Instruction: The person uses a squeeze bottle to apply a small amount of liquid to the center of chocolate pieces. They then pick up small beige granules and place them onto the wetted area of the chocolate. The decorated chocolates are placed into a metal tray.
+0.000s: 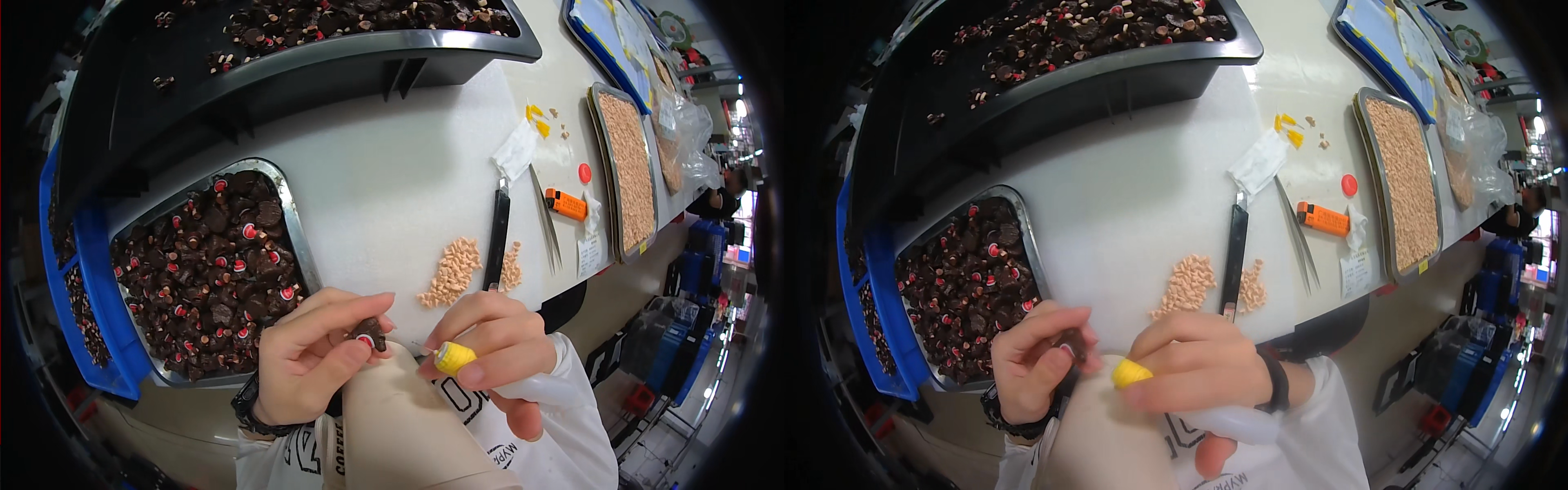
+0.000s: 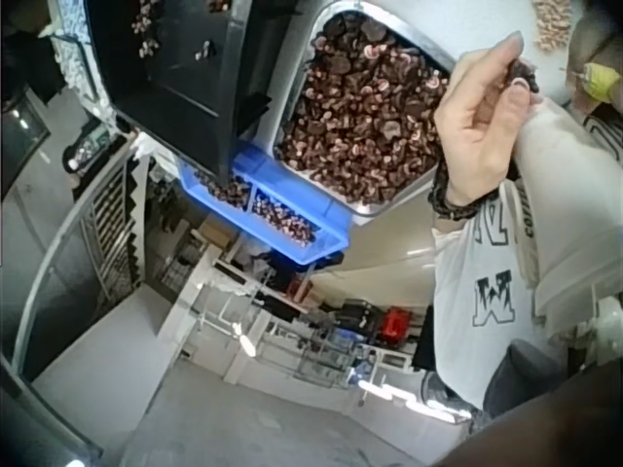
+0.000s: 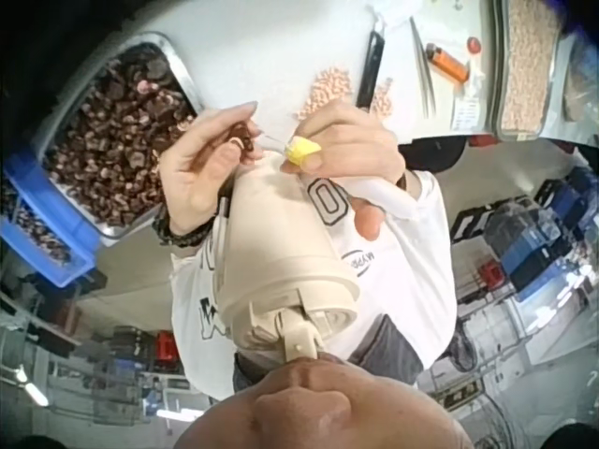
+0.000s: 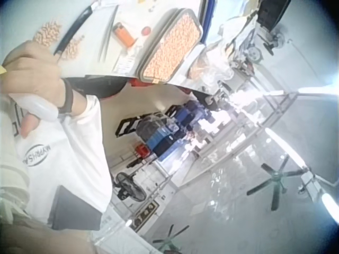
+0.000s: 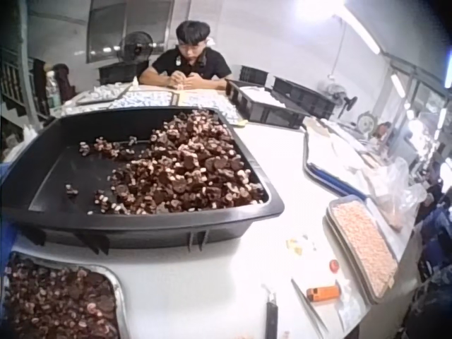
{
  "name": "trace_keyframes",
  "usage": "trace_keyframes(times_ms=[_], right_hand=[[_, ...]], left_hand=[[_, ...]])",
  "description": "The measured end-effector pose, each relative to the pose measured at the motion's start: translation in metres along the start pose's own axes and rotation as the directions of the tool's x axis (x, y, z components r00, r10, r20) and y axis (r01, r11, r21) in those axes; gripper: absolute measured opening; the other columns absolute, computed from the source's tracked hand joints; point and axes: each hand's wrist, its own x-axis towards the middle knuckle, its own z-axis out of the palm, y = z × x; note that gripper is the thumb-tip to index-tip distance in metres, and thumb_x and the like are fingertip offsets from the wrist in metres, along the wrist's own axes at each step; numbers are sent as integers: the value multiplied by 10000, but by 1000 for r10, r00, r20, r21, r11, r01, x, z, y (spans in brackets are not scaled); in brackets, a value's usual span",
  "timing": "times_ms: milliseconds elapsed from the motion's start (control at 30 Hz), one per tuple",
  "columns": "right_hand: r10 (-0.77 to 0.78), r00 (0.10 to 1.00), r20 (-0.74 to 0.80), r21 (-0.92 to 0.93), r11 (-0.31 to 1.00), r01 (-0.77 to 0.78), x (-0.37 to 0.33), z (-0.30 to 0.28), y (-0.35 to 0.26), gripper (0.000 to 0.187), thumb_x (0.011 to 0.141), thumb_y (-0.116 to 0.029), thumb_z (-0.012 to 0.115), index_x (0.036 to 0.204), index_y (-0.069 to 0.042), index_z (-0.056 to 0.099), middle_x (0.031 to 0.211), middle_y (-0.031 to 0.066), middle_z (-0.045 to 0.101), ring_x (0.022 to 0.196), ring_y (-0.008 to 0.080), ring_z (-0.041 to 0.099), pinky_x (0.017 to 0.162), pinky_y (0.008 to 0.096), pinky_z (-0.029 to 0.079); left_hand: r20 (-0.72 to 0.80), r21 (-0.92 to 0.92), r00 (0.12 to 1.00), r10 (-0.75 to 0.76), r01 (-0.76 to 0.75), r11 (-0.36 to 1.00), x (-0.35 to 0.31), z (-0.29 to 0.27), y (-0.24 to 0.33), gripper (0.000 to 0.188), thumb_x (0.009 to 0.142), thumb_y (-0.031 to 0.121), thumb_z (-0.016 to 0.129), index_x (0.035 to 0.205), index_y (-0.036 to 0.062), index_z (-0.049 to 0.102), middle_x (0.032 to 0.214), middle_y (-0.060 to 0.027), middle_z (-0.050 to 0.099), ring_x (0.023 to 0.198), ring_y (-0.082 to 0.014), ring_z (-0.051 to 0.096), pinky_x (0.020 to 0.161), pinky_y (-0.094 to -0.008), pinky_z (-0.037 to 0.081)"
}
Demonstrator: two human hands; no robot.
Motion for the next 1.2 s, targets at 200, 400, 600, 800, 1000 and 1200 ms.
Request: trace_keyframes(times_ms=[200,400,600,800,1000,1200], right_hand=[[-56,998,33,-59,997,58,7,-1,4,638,887,-571,288,929,8,552,664,134,628,719,345,621,562,347,528],[23,1000,19,-2,1000,-23,3,-1,0,674,845,-596,350,974,24,579,707,95,597,874,367,615,565,359,500],[40,999,4,2,999,-40,0,2,-1,640,884,-545,339,973,47,566,664,106,584,829,370,625,576,359,515],[3,1000,1,14,1000,-3,0,1,3,578,923,-466,332,971,65,556,627,111,567,779,362,628,590,367,521],[43,999,-10,23,999,-43,-1,2,0,554,929,-441,334,962,65,559,636,119,575,781,361,629,578,363,520],[46,999,3,38,998,-46,-1,0,1,541,932,-423,339,957,68,564,657,138,592,804,362,631,566,361,520]], left_hand=[[-24,-165,997,70,-73,984,-2,-1,-11,367,749,-86,622,1093,-114,495,997,-170,560,893,-195,610,790,-291,505],[-21,-240,999,25,-29,970,-3,2,-12,357,721,-89,661,1028,-94,479,950,-177,604,890,-207,624,801,-308,509],[24,-177,999,25,-20,984,-4,0,-13,372,708,-84,678,1028,-79,487,943,-165,611,880,-194,628,787,-291,513],[28,-177,999,22,-17,984,-3,1,-12,371,707,-83,679,1027,-75,492,942,-165,612,873,-193,630,786,-288,512],[38,-170,999,31,-24,985,-3,1,-13,377,707,-79,681,1028,-76,484,938,-165,615,871,-196,632,781,-286,513],[46,-153,999,16,-8,988,-3,0,-12,372,715,-75,677,1016,-67,458,926,-170,617,865,-202,635,766,-288,521]])
